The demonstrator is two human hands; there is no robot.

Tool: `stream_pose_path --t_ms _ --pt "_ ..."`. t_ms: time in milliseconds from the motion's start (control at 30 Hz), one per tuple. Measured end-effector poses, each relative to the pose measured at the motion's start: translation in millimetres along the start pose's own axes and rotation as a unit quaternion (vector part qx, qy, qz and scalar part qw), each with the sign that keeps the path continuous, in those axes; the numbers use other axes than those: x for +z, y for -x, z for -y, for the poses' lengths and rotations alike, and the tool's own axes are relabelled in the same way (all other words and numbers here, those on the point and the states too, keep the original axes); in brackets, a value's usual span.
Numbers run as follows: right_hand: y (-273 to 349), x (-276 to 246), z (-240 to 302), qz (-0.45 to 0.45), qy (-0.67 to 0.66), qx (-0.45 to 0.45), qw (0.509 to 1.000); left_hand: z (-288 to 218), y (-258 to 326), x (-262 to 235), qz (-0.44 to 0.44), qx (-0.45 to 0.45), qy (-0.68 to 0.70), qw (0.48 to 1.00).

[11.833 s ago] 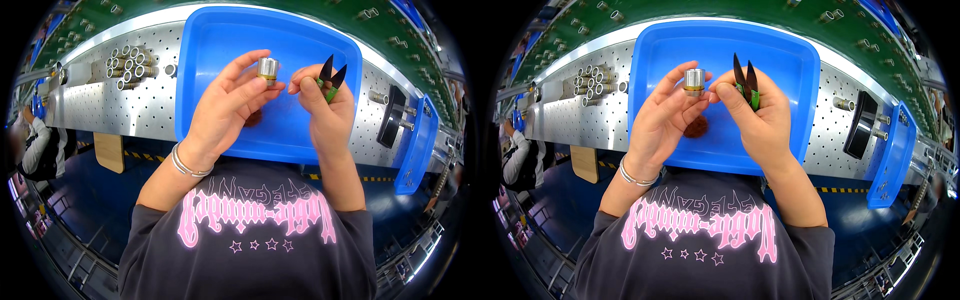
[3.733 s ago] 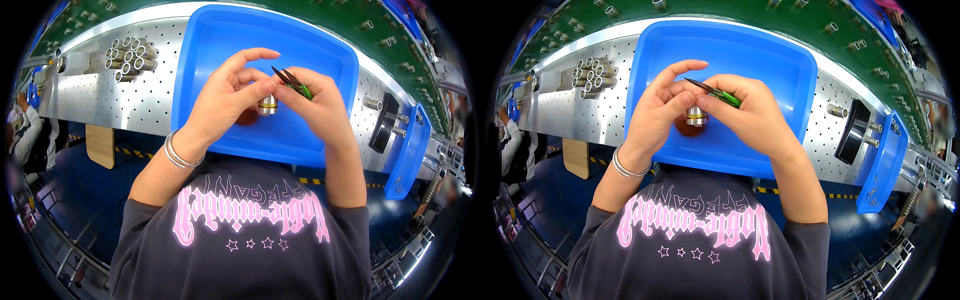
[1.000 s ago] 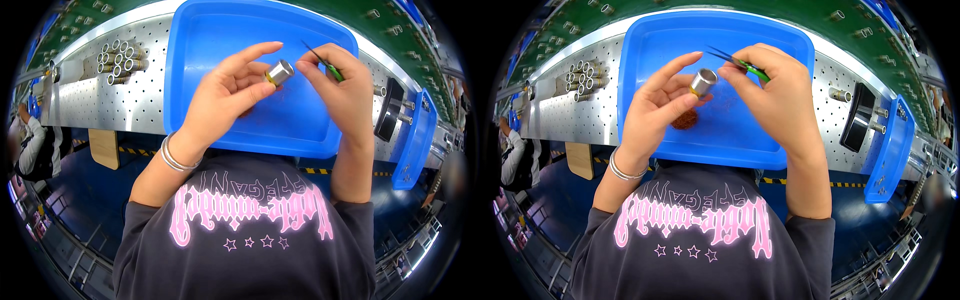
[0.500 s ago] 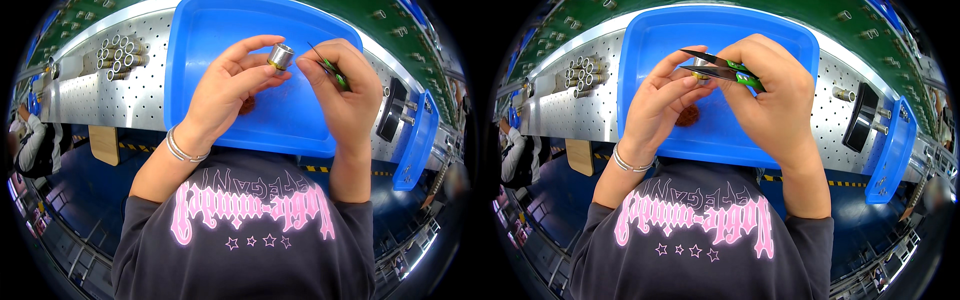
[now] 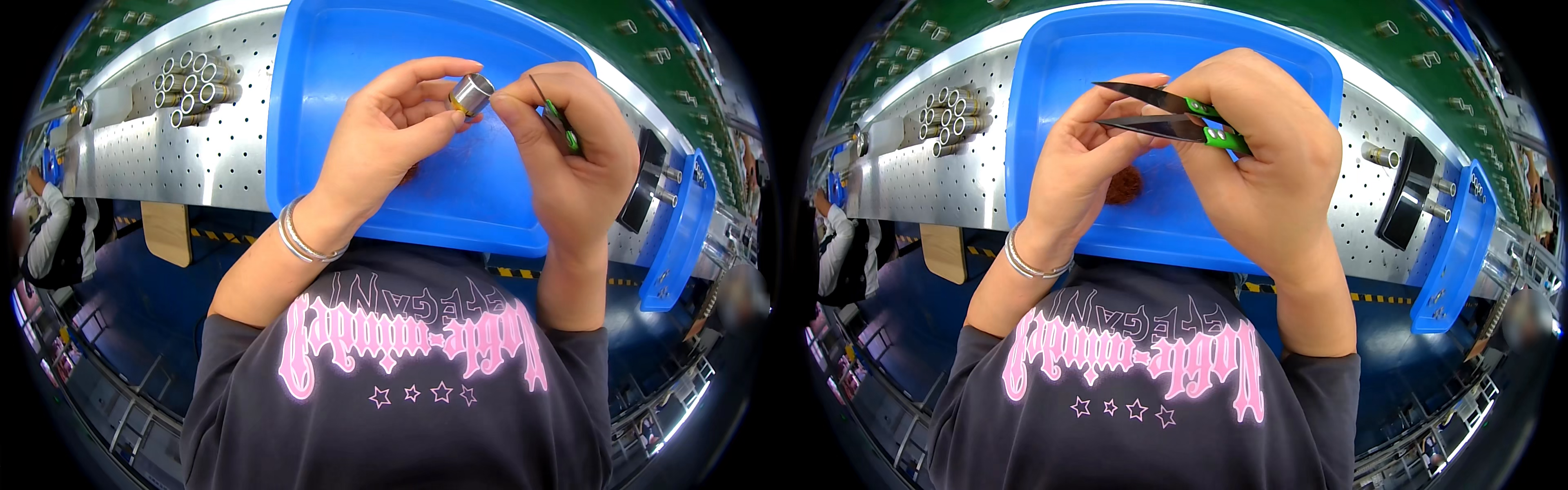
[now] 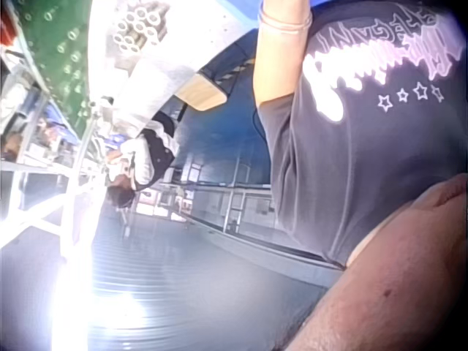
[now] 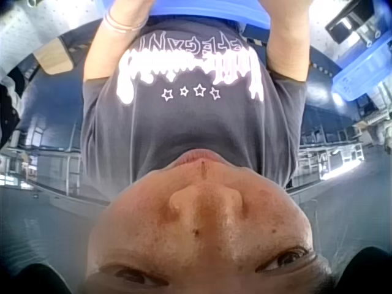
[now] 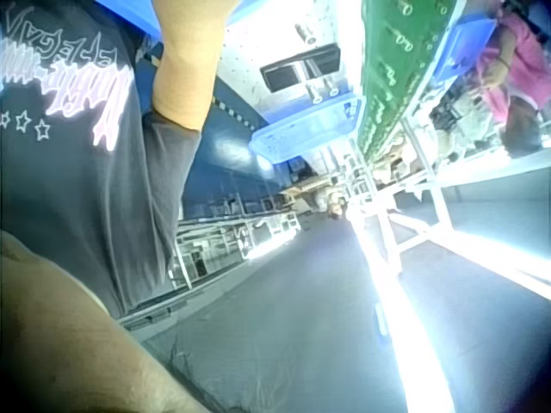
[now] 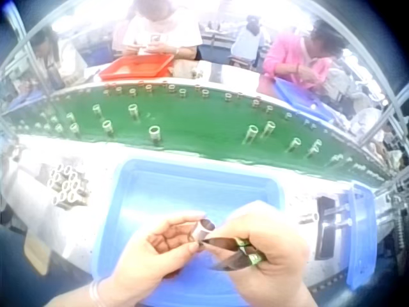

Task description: The person uses tweezers to pick up small reddish-brown granular material from a blue tray and places it into the center of small cylindrical metal parts. The person handles the parts one at a time, rotating them to ensure the material is placed correctly before setting them down.

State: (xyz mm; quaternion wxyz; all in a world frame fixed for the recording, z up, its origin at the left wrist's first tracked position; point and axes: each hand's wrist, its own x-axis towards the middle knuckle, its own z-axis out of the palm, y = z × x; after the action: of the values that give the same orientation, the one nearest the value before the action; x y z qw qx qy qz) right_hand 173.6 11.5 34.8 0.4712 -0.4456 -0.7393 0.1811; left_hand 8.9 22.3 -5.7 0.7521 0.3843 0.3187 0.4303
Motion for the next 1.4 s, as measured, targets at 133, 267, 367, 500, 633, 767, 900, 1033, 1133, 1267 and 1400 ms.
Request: stream_pose_path --t_ms 133,267,367,500,633,767,900,1033,1133,1267,1400 --pt "-1 0 -1 -0.008 -0.016 -0.011 1.000 3 -1 -3 -0.006 0.001 -0.003 1.000" --pt "-2 1 -1 -0.006 -0.009 0.001 1.000 5 -1 -2 -0.006 0.005 -0.015 1.000" --pt "-3 0 1 -0.011 -0.011 0.037 0.999 5 1 -2 -0.003 -0.006 -0.037 0.999" --pt "-5 1 -5 -0.027 -0.014 0.020 0.999 4 1 -4 0.011 -0.017 -0.043 0.999" --pt "-6 8 -4 -0.041 -0.042 0.095 0.994 5 1 -4 0.006 -0.025 -0.004 1.000" --pt "-4 3 -9 -0.007 -0.091 0.173 0.981 2 3 -6 -0.027 -0.043 0.027 0.998" --pt "8 4 -6 0.024 -0.038 0.186 0.982 -1 3 -8 -0.039 -0.033 0.056 0.997" --pt "18 9 -8 0.013 0.017 0.163 0.986 0 5 -8 -0.048 -0.019 0.041 0.998" --pt "20 10 -9 0.005 0.043 0.149 0.988 0 6 -8 -0.044 -0.007 0.022 0.999" --pt "22 10 -8 -0.002 0.039 0.138 0.990 -1 8 -5 -0.042 0.008 0.005 0.999" --pt "23 8 -7 0.001 0.035 0.132 0.991 -1 9 -3 -0.041 0.011 0.002 0.999"
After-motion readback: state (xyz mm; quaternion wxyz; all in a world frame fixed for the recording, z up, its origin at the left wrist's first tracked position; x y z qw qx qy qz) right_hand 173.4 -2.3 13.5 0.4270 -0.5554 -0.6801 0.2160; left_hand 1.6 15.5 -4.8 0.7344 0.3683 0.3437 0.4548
